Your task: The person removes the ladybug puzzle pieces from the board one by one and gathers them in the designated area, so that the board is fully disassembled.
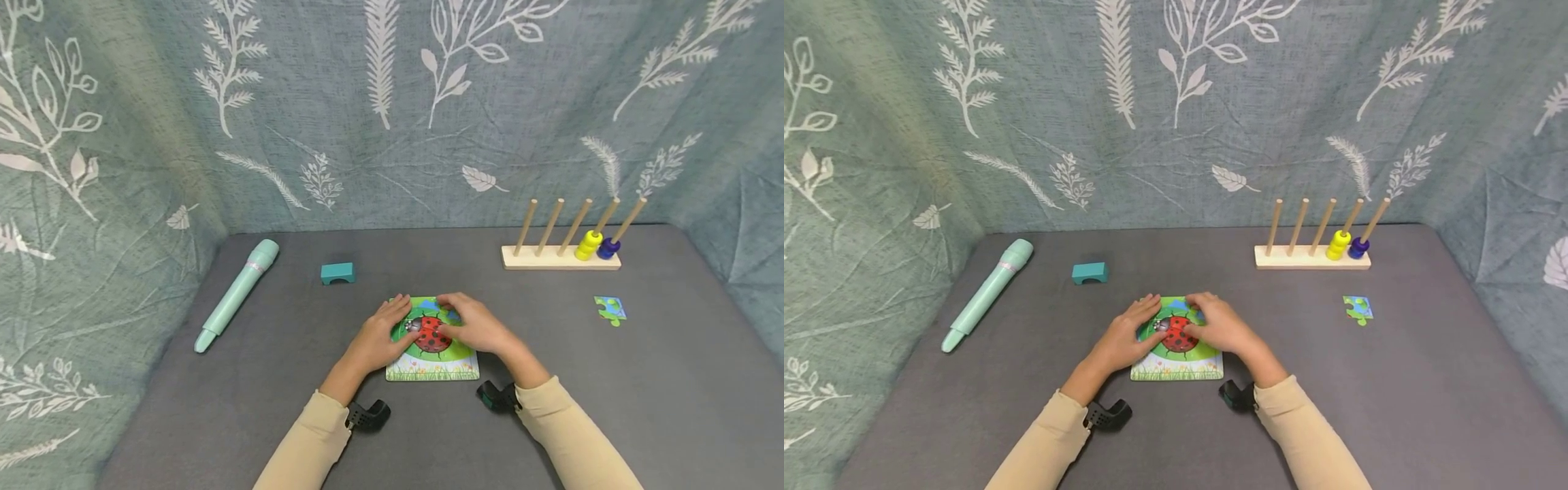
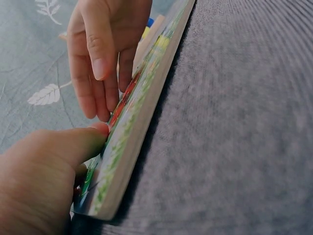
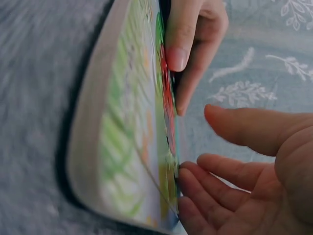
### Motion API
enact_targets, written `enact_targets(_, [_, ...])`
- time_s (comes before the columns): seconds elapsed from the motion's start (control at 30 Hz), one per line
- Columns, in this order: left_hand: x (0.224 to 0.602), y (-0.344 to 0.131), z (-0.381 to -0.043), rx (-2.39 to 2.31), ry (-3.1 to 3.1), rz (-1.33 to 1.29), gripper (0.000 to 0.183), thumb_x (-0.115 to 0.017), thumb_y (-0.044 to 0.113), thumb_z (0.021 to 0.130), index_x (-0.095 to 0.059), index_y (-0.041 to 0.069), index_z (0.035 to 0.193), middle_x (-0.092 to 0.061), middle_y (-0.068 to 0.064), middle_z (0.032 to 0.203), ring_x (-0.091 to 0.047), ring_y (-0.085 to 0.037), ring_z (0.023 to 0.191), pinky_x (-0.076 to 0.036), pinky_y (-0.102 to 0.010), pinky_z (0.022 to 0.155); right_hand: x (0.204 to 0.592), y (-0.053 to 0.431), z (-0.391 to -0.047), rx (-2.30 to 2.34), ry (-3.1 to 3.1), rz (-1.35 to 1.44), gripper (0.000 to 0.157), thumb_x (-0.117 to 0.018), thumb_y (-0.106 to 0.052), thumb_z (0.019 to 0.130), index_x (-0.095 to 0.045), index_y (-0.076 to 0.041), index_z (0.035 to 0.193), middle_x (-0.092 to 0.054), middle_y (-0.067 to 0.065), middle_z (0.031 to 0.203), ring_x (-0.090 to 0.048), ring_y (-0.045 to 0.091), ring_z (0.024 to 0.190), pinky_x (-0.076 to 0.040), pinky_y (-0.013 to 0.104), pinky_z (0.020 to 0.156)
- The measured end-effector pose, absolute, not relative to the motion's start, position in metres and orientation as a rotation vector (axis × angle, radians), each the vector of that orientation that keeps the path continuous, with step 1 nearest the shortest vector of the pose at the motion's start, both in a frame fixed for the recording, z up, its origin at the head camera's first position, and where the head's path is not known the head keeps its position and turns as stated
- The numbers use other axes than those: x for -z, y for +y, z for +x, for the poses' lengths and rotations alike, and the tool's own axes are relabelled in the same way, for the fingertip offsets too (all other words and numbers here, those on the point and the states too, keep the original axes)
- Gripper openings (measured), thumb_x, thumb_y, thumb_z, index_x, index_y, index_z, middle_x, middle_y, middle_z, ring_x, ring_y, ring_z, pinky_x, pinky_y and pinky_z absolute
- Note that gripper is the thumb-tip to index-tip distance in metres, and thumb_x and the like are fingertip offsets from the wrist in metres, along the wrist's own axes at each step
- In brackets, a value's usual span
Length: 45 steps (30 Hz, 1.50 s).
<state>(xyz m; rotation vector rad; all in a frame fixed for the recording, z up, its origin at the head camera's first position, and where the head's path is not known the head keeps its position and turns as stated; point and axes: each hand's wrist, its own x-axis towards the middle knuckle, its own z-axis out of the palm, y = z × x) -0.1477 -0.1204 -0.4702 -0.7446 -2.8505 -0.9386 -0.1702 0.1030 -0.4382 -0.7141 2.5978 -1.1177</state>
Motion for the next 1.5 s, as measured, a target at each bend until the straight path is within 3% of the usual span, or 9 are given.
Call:
enact_targets(0.4, [0.468,-0.121,-0.147,0.953,-2.846,-0.728,0.059,-0.067,0.03,0.089,-0.049,0.0,0.137,-0.043,-0.014,0.146,-0.036,-0.027,0.139,-0.028,-0.043,0.118,0.447,0.089,-0.166,1.221,2.718,-0.567,0.046,-0.07,-0.013,0.085,-0.056,0.002,0.126,-0.056,0.018,0.12,-0.057,0.031,0.108,-0.05,0.048,0.092])
enact_targets(0.73, [0.468,-0.119,-0.147,0.949,-2.838,-0.73,0.06,-0.067,0.03,0.088,-0.049,0.0,0.137,-0.043,-0.014,0.146,-0.036,-0.027,0.138,-0.028,-0.043,0.118,0.451,0.083,-0.163,1.253,2.727,-0.491,0.048,-0.071,-0.006,0.083,-0.056,0.0,0.128,-0.051,0.015,0.117,-0.051,0.025,0.1,-0.048,0.041,0.083])
enact_targets(1.13, [0.467,-0.119,-0.147,0.946,-2.831,-0.731,0.059,-0.068,0.029,0.088,-0.05,-0.001,0.136,-0.044,-0.015,0.145,-0.037,-0.027,0.138,-0.029,-0.042,0.118,0.451,0.084,-0.164,1.239,2.724,-0.505,0.051,-0.07,-0.007,0.084,-0.052,-0.001,0.132,-0.047,0.017,0.127,-0.05,0.03,0.11,-0.048,0.047,0.091])
enact_targets(1.33, [0.467,-0.119,-0.147,0.947,-2.84,-0.723,0.059,-0.068,0.029,0.088,-0.05,0.0,0.137,-0.044,-0.014,0.145,-0.036,-0.027,0.138,-0.028,-0.041,0.118,0.452,0.084,-0.164,1.227,2.748,-0.546,0.05,-0.071,-0.007,0.084,-0.055,-0.002,0.131,-0.049,0.016,0.127,-0.046,0.029,0.111,-0.047,0.046,0.088])
enact_targets(1.5, [0.467,-0.119,-0.147,0.957,-2.836,-0.718,0.059,-0.068,0.028,0.088,-0.05,0.0,0.136,-0.044,-0.014,0.146,-0.036,-0.027,0.138,-0.028,-0.042,0.118,0.453,0.084,-0.163,1.249,2.762,-0.572,0.048,-0.071,-0.007,0.083,-0.057,-0.002,0.128,-0.049,0.015,0.126,-0.047,0.029,0.111,-0.042,0.049,0.094])
